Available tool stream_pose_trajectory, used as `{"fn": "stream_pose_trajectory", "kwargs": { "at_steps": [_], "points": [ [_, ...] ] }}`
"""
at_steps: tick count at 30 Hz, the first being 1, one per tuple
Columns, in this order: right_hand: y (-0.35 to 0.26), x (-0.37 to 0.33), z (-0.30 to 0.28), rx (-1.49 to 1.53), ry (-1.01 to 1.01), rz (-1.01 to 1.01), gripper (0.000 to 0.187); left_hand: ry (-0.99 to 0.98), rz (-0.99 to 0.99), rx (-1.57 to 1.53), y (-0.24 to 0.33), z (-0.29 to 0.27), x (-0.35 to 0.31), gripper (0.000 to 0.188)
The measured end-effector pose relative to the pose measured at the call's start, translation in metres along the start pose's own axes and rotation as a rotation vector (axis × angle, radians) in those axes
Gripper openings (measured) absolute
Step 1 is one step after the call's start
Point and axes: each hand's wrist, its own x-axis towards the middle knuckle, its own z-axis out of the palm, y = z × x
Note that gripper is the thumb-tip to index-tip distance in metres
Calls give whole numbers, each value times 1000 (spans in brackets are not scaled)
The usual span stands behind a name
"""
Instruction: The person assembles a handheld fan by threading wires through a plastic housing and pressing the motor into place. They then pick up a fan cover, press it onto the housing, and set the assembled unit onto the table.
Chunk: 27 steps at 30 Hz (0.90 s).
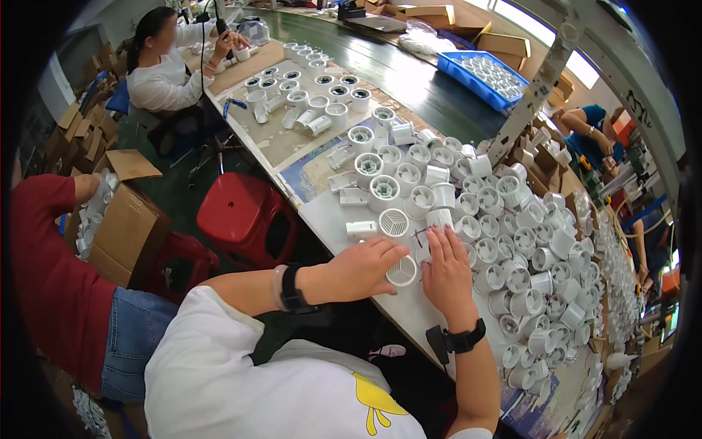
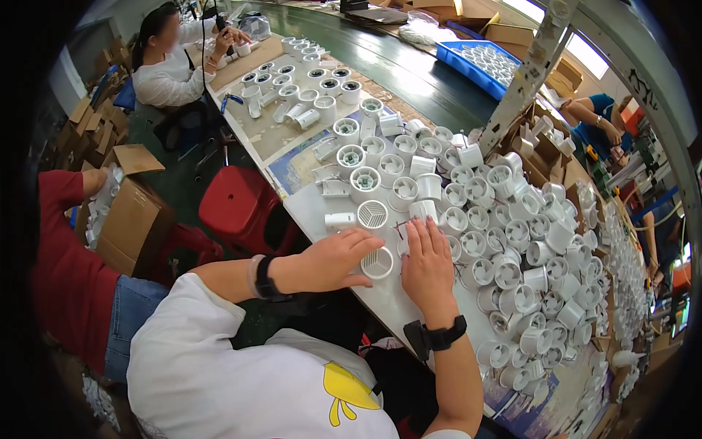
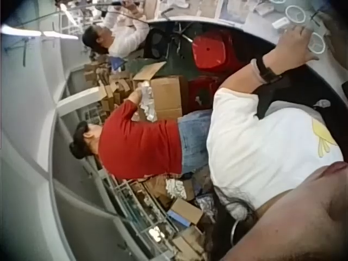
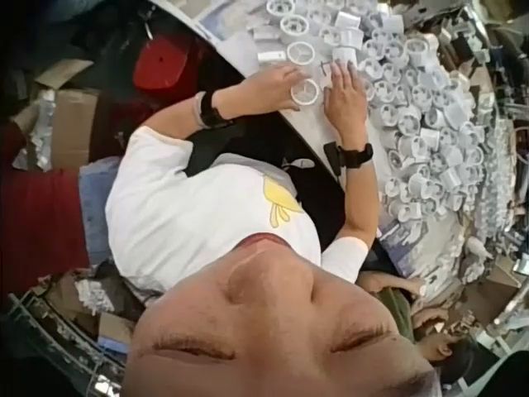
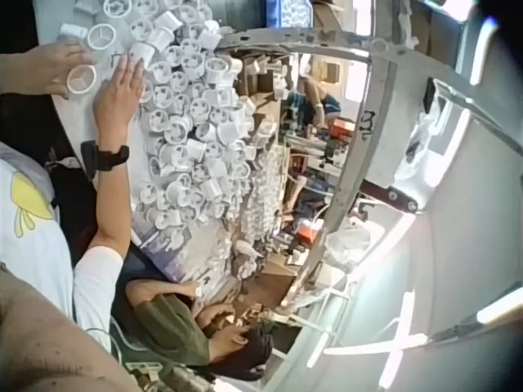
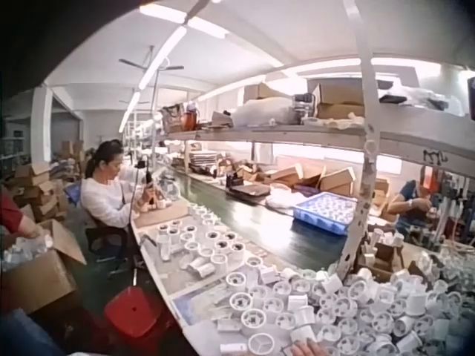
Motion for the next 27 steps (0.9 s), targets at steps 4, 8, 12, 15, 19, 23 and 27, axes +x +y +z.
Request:
{"fn": "stream_pose_trajectory", "kwargs": {
  "at_steps": [4, 8, 12, 15, 19, 23, 27],
  "points": [
    [-2, -1, -2, -3, -11, 7, 62, 64, -38, -105, -26, -40, 6, 49],
    [-7, 5, -5, 4, -22, 19, 61, 480, -190, 274, -143, -85, 25, 41],
    [-7, 7, -7, -7, -28, 17, 61, 434, -523, 511, -238, -114, 43, 48],
    [-5, 6, -8, 6, -59, 24, 59, 315, -650, 581, -272, -108, 51, 54],
    [-4, 7, -8, 15, -47, 17, 58, 166, -756, 576, -289, -102, 57, 56],
    [-4, 5, -9, 12, -53, 29, 58, 109, -802, 643, -286, -96, 64, 55],
    [-4, 1, -6, 8, -55, 27, 58, 136, -838, 717, -278, -91, 66, 54]
  ]
}}
